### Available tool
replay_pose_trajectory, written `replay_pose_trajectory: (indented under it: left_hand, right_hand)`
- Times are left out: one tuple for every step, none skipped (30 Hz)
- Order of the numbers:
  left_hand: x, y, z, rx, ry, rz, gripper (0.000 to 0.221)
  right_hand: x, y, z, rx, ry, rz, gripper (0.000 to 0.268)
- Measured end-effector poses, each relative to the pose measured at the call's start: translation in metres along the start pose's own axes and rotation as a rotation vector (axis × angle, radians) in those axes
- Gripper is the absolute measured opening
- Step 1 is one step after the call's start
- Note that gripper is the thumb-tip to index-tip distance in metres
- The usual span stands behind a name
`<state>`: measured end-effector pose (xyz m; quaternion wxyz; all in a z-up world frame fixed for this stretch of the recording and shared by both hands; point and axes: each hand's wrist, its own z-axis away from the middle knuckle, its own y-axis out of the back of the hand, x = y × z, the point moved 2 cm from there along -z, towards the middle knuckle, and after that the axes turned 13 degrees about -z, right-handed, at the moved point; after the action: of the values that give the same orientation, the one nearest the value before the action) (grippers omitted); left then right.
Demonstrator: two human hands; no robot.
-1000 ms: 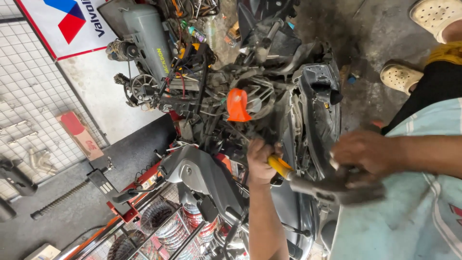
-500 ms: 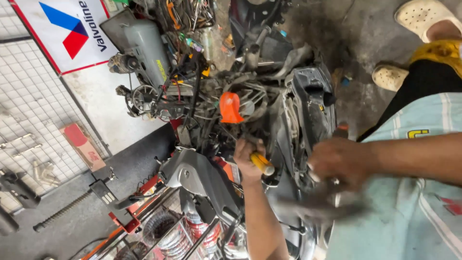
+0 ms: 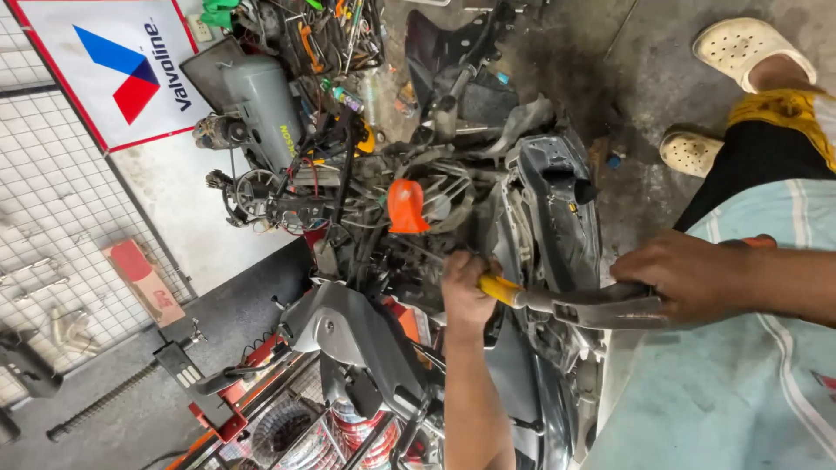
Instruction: Using a hammer and a punch tool to adjust or remove components on a motorcycle frame.
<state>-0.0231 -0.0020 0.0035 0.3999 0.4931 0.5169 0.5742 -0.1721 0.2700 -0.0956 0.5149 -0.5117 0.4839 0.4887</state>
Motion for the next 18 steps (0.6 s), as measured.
replay_pose_trajectory:
  left_hand:
    - [-0.002,0.000,-0.002,-0.004,0.004,0.001,0.041]
    - [-0.004,0.000,-0.004,-0.003,-0.001,-0.020,0.040]
    - [-0.007,-0.001,-0.008,0.006,-0.007,-0.045,0.039]
    - [-0.010,-0.001,-0.009,0.009,-0.003,-0.048,0.039]
    - [-0.013,0.000,-0.012,0.056,0.012,-0.007,0.038]
    - [-0.016,0.001,-0.016,0.104,0.027,0.035,0.036]
    - [-0.016,0.003,-0.018,0.107,0.029,0.033,0.036]
    - [-0.016,0.004,-0.020,0.121,0.028,0.048,0.038]
    - [-0.015,0.006,-0.022,0.134,0.027,0.064,0.041]
    - [-0.013,0.007,-0.017,0.134,0.029,0.064,0.041]
    - [-0.013,0.005,-0.015,0.105,0.024,0.022,0.038]
    - [-0.013,0.003,-0.013,0.076,0.019,-0.020,0.036]
    - [-0.014,0.004,-0.016,0.079,0.017,-0.019,0.036]
    - [-0.016,0.004,-0.020,0.071,0.023,-0.016,0.035]
    - [-0.015,0.003,-0.015,0.057,0.043,-0.013,0.035]
    - [-0.015,0.002,-0.012,0.056,0.054,-0.013,0.035]
    - [-0.017,0.001,-0.014,0.082,0.064,0.019,0.036]
    - [-0.018,0.000,-0.017,0.109,0.074,0.050,0.038]
  right_hand:
    - [-0.002,-0.001,0.001,-0.004,-0.002,-0.004,0.035]
    - [-0.004,-0.001,0.001,0.021,0.014,0.000,0.038]
    - [-0.006,0.001,-0.001,0.045,0.036,0.010,0.042]
    - [-0.006,-0.002,-0.001,0.041,0.039,0.012,0.042]
    - [-0.006,-0.003,-0.002,0.014,-0.001,0.012,0.038]
    - [-0.006,-0.004,-0.002,-0.012,-0.041,0.011,0.035]
    - [-0.007,-0.005,-0.003,-0.014,-0.039,0.014,0.035]
    - [-0.010,-0.006,-0.004,0.002,0.026,0.005,0.037]
    - [-0.014,-0.007,-0.005,0.019,0.088,-0.006,0.040]
    - [-0.015,-0.010,-0.004,0.017,0.088,-0.006,0.040]
    - [-0.014,-0.010,-0.005,0.014,0.077,-0.008,0.037]
    - [-0.014,-0.010,-0.007,0.012,0.066,-0.010,0.035]
    - [-0.016,-0.006,-0.008,0.013,0.066,-0.006,0.035]
    - [-0.018,-0.002,-0.009,-0.011,0.052,0.011,0.032]
    - [-0.019,-0.003,-0.008,-0.047,0.035,0.021,0.030]
    - [-0.019,-0.005,-0.007,-0.057,0.033,0.018,0.030]
    - [-0.019,-0.004,-0.009,-0.052,0.034,-0.001,0.028]
    - [-0.020,-0.001,-0.010,-0.047,0.034,-0.021,0.027]
